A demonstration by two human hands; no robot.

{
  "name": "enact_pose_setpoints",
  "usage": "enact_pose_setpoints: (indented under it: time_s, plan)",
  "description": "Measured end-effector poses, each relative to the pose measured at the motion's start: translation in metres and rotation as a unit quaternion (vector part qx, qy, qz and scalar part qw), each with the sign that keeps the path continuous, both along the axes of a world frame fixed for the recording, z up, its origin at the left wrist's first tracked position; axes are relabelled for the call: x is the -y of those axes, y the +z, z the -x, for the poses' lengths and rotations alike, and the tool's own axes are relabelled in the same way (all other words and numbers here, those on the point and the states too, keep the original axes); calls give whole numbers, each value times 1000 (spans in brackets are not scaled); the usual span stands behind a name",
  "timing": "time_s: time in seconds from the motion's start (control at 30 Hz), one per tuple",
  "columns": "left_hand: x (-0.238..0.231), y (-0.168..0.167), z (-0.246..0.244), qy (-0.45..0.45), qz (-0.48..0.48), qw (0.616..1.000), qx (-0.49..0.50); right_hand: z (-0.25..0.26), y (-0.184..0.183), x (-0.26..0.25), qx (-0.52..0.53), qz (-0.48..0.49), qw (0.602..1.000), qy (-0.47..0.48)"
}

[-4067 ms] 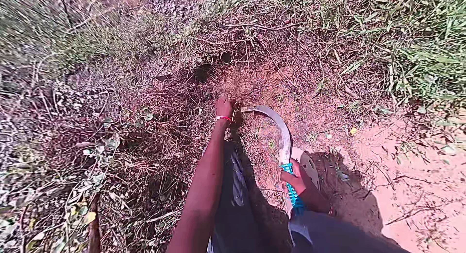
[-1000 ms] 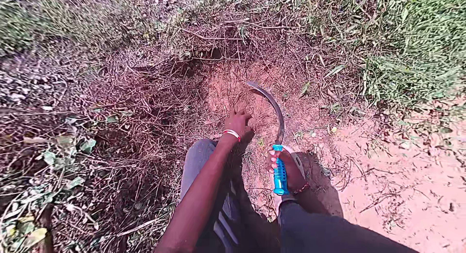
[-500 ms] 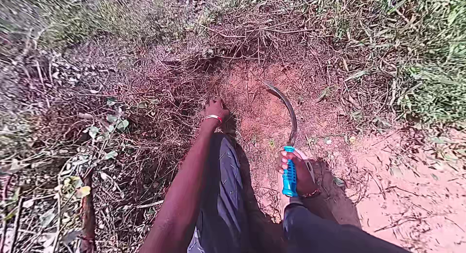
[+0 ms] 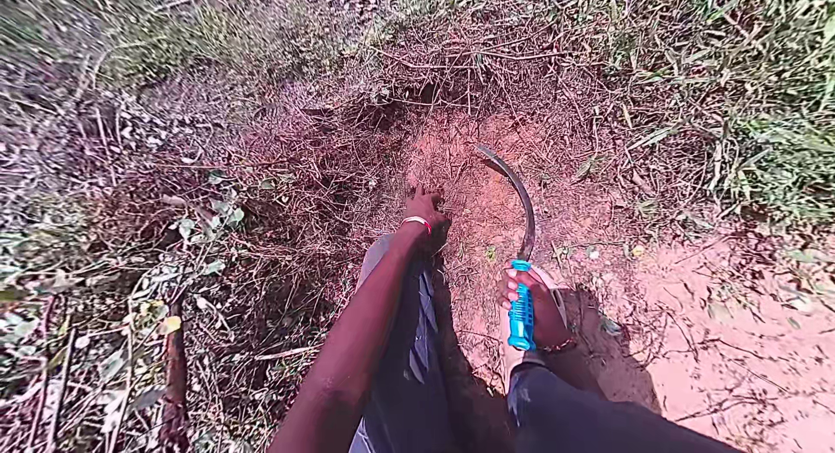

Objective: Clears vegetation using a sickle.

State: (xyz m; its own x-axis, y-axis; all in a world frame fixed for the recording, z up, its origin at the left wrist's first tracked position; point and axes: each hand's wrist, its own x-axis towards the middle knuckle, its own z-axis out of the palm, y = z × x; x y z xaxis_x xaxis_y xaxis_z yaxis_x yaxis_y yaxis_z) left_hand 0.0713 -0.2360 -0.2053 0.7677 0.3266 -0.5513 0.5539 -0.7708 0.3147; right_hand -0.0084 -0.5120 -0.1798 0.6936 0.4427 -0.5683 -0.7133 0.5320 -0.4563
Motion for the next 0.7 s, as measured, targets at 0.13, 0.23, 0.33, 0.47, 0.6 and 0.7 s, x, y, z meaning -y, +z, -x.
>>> enact_pose_setpoints:
  time_s: [0.13,0.23,0.33,0.47,0.6,0.7]
  plan:
    - [-3,6,1,7,28,999,40,-1,-1,0,1,-6,1000,-1]
    - [-21,37,-5,78,61,992,73,-1,-3,0,2,-17,1000,2]
    - [-56,98,-13,226,98,957,151,-2,0,1,-15,2,1000,9]
    - [-123,208,-11,414,-133,816,380,-3,-1,3,-28,-2,999,17]
    - [-127,260,10,288,-313,800,423,-4,-3,4,-15,-14,999,36]
    - [-72,211,27,186,-271,833,446,-4,-2,5,-20,-14,999,45]
